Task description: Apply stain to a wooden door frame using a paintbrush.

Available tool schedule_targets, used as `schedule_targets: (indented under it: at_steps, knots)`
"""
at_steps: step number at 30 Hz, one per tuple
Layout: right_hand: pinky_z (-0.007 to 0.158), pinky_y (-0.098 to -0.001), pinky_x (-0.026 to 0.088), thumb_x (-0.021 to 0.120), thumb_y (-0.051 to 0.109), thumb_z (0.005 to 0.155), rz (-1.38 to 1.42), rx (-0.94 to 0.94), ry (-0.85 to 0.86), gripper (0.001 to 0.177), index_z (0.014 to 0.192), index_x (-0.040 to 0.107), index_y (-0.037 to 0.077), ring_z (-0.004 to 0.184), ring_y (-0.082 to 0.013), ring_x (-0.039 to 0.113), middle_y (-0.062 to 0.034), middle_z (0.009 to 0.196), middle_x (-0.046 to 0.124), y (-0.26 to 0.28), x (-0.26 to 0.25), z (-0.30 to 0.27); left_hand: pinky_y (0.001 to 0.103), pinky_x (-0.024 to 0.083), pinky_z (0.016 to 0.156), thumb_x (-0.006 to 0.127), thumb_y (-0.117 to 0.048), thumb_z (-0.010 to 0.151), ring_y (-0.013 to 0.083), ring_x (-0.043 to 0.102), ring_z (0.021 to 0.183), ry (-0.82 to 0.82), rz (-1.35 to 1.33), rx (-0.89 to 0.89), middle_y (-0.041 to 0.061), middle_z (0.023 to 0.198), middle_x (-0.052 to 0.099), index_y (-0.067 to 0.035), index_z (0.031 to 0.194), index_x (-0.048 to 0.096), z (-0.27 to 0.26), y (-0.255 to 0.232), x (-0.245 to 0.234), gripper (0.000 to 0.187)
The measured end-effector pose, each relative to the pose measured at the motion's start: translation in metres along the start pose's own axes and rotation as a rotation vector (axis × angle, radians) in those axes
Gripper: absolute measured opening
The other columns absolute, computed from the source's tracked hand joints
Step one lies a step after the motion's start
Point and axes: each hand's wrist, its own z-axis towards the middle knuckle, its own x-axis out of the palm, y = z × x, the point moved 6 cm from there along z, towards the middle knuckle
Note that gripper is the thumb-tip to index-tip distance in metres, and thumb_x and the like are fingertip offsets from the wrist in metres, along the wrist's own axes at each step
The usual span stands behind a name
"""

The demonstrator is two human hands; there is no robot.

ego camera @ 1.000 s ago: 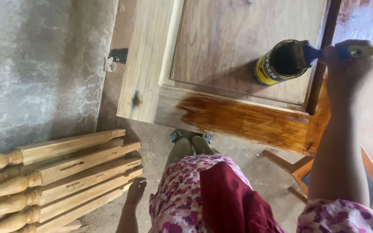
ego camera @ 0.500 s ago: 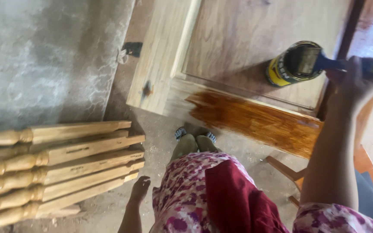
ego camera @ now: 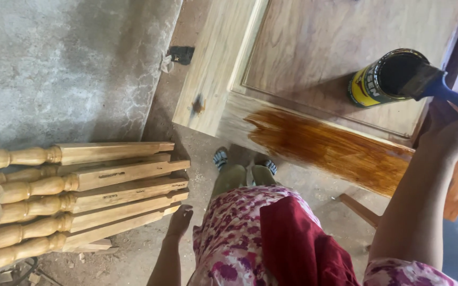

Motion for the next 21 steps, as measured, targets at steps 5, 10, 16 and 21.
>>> schedule_targets:
  at_steps: [5, 10, 16, 21]
  knots:
    - [0.079, -0.0285, 0.069, 0.063, 0.028, 0.089, 0.067, 0.068, -0.086, 0.023, 0.090, 0.065, 0.006, 0.076, -0.0202, 0.077, -0.0138, 0.091, 0.079, -0.014, -0.019, -0.004, 0.035, 0.053, 0.094, 0.056, -0.029, 0.089, 0.0257, 0.069, 0.106, 0.048, 0.067, 0.083, 0.009, 0.119, 0.074, -0.009, 0.120, 0.069, 0.019, -0.024, -0.024, 0.039]
    - [0.067, -0.0351, 0.068, 0.064, 0.013, 0.097, 0.369, 0.073, -0.147, 0.020, 0.100, 0.063, -0.006, 0.066, -0.0256, 0.074, -0.0157, 0.079, 0.074, -0.021, -0.017, -0.031, 0.041, 0.053, 0.102, 0.053, -0.046, 0.094, 0.0292, 0.062, 0.120, 0.136, 0.060, 0.119, 0.013, 0.137, 0.060, -0.004, 0.122, 0.069, 0.048, -0.028, -0.047, 0.053]
    - [0.059, -0.0238, 0.049, 0.061, 0.015, 0.104, 0.675, 0.364, -0.234, 0.019, 0.098, 0.063, -0.003, 0.056, -0.0156, 0.055, -0.0100, 0.067, 0.058, -0.064, -0.024, -0.069, 0.039, 0.055, 0.095, 0.044, -0.075, 0.085, 0.0273, 0.070, 0.111, 0.251, 0.169, 0.053, 0.011, 0.124, 0.074, -0.010, 0.121, 0.069, 0.097, 0.004, -0.109, 0.078]
    - [0.060, -0.0191, 0.056, 0.067, 0.016, 0.096, 0.641, 0.352, -0.166, 0.024, 0.111, 0.066, -0.003, 0.066, -0.0137, 0.065, -0.0095, 0.088, 0.070, -0.090, -0.024, -0.131, 0.039, 0.053, 0.100, 0.058, -0.031, 0.100, 0.0260, 0.068, 0.117, 0.269, 0.310, 0.009, 0.010, 0.128, 0.071, -0.011, 0.130, 0.063, 0.163, 0.021, -0.174, 0.036]
